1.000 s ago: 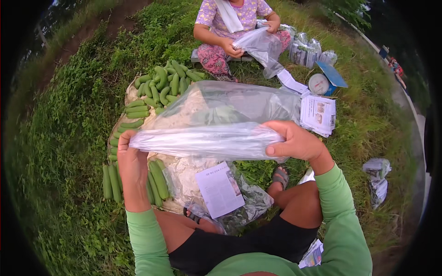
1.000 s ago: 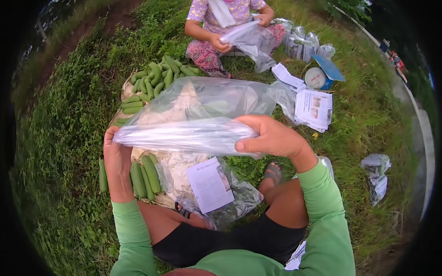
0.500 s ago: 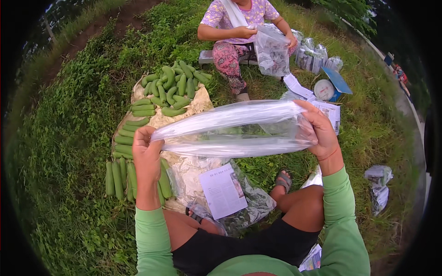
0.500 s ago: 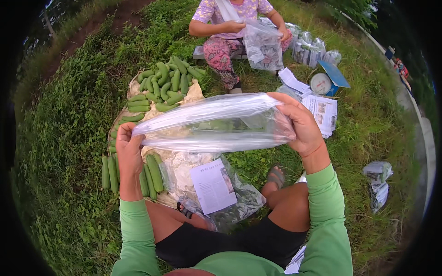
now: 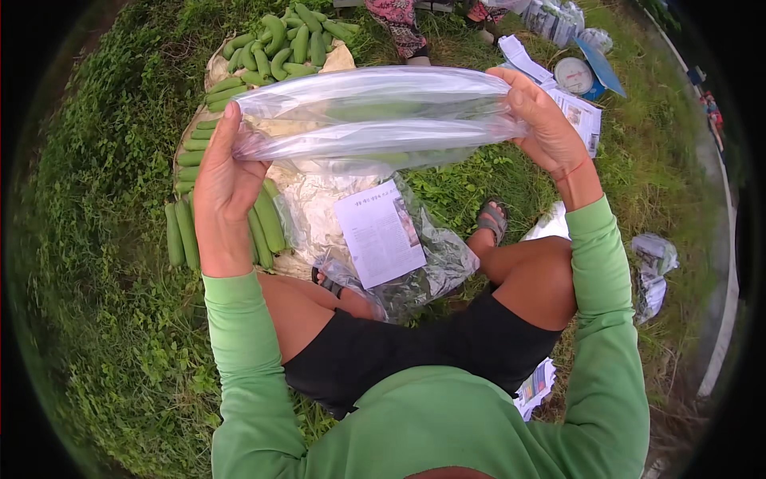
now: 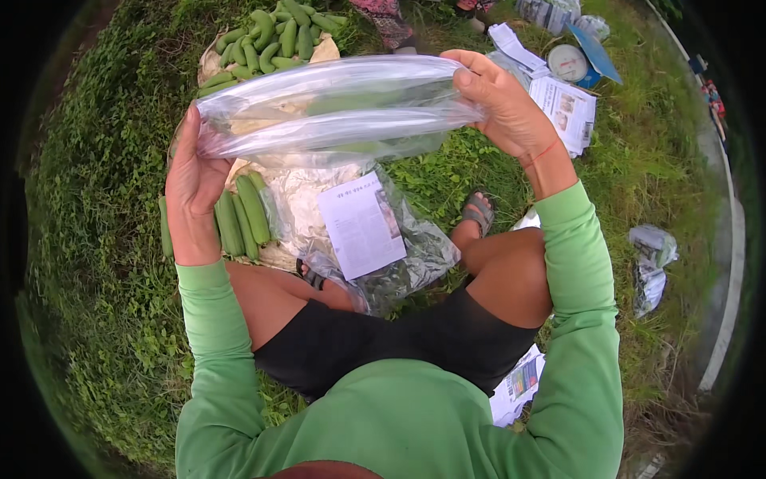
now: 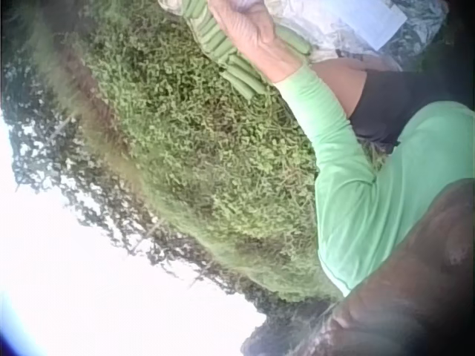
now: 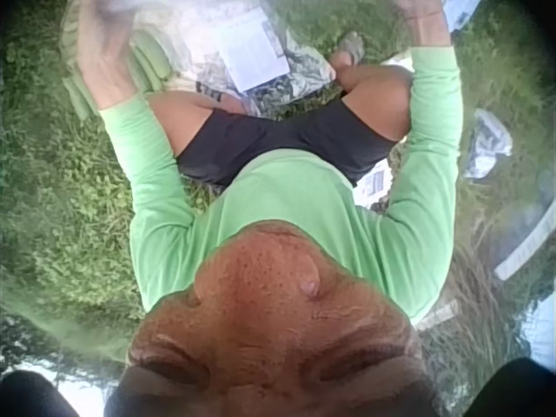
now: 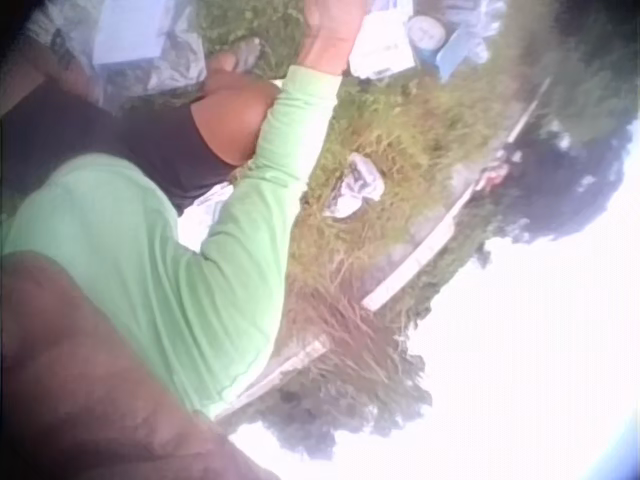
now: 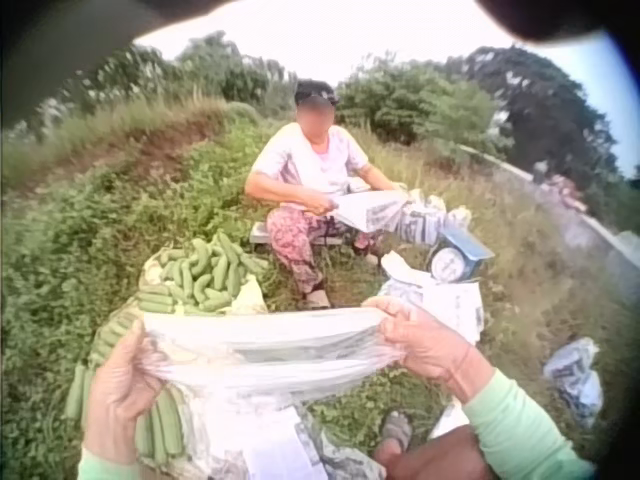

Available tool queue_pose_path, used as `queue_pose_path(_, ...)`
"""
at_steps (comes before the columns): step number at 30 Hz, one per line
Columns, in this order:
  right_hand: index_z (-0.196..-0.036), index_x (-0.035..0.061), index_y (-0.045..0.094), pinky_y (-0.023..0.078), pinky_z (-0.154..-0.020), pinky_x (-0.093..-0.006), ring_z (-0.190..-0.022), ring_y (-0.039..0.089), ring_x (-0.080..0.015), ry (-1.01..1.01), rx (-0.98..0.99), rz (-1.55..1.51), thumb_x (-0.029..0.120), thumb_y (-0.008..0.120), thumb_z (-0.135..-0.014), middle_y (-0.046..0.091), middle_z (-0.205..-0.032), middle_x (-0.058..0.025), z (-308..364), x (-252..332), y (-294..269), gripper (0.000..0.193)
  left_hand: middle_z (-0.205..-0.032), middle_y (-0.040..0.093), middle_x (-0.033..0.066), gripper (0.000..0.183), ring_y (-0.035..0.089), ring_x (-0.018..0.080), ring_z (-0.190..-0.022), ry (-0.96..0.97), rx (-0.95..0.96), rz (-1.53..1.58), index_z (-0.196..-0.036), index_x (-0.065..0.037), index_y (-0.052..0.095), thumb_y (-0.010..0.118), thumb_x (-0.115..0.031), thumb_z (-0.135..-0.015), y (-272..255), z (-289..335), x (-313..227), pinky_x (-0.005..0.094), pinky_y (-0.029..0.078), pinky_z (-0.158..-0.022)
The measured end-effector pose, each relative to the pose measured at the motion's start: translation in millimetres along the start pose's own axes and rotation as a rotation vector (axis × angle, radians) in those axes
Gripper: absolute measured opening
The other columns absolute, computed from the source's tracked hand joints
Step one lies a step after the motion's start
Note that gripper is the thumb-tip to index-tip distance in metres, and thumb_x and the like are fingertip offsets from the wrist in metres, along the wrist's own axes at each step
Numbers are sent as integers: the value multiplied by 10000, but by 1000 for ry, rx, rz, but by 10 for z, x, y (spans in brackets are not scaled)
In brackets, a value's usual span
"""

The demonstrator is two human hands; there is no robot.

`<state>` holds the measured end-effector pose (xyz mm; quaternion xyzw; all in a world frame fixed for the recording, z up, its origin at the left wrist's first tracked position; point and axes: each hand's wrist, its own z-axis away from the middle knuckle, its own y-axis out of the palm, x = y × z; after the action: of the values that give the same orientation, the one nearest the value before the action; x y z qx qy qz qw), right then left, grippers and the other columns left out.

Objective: The recorder and another person are sitting on the ground packaging harvested cucumbers into plastic bags along with informational flyers.

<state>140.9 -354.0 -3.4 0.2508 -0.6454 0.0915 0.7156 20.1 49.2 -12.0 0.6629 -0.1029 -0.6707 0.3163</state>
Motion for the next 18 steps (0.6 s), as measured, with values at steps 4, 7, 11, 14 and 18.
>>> queue_pose_path(4, -1319, 35, 660, 572, -865, -328, -961, 707, -170, -157, -66, 821, 147, 687, -931, 725, -1120, -71, -64, -207, -213, 404, -1131, 679, 92, 310, 703, 188, -951, 208, -154, -320, -1246, -14, 572, 720, -79, -981, 15, 48, 24, 350, 607, -887)
queue_pose_path(7, -1301, 32, 667, 577, -807, -344, -913, 725, -188, -285, -199, 1031, 115, 637, -920, 751, -1082, -121, -199, -226, -559, 391, -1133, 678, 90, 250, 686, 156, -927, 286, -218, -500, -1220, -10, 571, 670, -28, -991, -66, 4, 33, 306, 602, -803)
queue_pose_path(11, -1320, 0, 650, 585, -732, -319, -866, 738, -170, -175, -294, 1034, 119, 611, -977, 744, -1132, -143, -195, -40, -496, 365, -1039, 721, 55, 151, 670, 99, -818, 440, -268, -790, -1130, 7, 666, 698, -51, -994, -47, 34, 87, 252, 574, -721)
queue_pose_path(14, -1337, -18, 637, 608, -755, -282, -1001, 756, -158, -75, -320, 740, 129, 555, -1059, 739, -1154, -115, -190, -36, -447, 326, -965, 744, 33, 127, 667, 82, -784, 416, -238, -1056, -1068, 21, 722, 727, -80, -991, -99, 34, 164, 243, 568, -711)
queue_pose_path(18, -1418, -2, 580, 610, -914, -330, -1128, 722, -190, -207, -194, -167, 139, 522, -1097, 719, -1269, -110, -137, 137, -672, 355, -919, 746, 10, 158, 654, 68, -773, 221, -76, -959, -1058, 14, 742, 750, -136, -1008, -40, -32, 375, 242, 558, -699)
